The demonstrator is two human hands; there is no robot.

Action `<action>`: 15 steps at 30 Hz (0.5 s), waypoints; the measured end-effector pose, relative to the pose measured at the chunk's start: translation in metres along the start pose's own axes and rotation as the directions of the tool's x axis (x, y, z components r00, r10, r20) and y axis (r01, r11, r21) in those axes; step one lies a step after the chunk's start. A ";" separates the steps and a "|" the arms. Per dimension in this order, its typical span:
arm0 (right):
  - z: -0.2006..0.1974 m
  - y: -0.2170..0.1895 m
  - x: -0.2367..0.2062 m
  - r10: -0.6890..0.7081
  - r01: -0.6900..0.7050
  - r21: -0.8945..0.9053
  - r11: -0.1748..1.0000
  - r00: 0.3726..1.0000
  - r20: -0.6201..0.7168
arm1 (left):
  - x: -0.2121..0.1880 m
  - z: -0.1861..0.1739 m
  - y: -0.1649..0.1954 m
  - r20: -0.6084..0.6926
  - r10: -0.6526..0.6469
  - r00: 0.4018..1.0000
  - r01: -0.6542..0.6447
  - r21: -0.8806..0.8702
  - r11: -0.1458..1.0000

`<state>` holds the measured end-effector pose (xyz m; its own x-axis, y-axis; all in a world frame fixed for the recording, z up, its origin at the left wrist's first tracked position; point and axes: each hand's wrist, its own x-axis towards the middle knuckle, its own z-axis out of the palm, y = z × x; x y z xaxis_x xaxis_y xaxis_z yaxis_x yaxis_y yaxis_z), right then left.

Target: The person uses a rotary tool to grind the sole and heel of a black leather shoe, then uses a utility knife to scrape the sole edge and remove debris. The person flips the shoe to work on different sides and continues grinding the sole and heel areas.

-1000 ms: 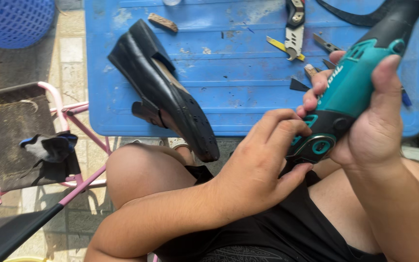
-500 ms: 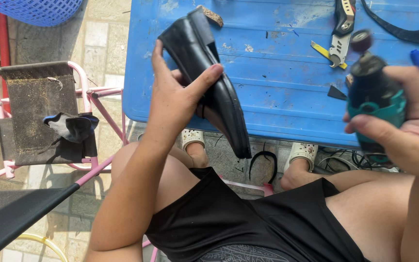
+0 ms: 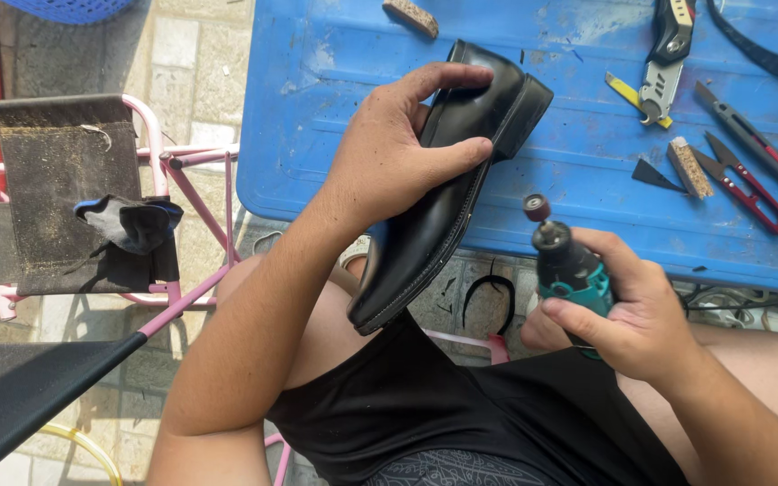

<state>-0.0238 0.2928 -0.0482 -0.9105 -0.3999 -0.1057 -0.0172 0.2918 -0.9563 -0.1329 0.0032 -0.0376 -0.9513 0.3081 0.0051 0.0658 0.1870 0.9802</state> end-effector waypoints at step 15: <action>0.013 0.021 0.005 0.003 -0.001 -0.037 0.999 0.998 0.068 | -0.003 0.009 0.012 -0.110 0.109 0.988 -0.074 0.283 0.956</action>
<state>-0.0239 0.2858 -0.0721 -0.8804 -0.4570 -0.1268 -0.0318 0.3237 -0.9456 -0.1270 0.0129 -0.0277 -0.9659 0.2221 0.1333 0.2181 0.4200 0.8809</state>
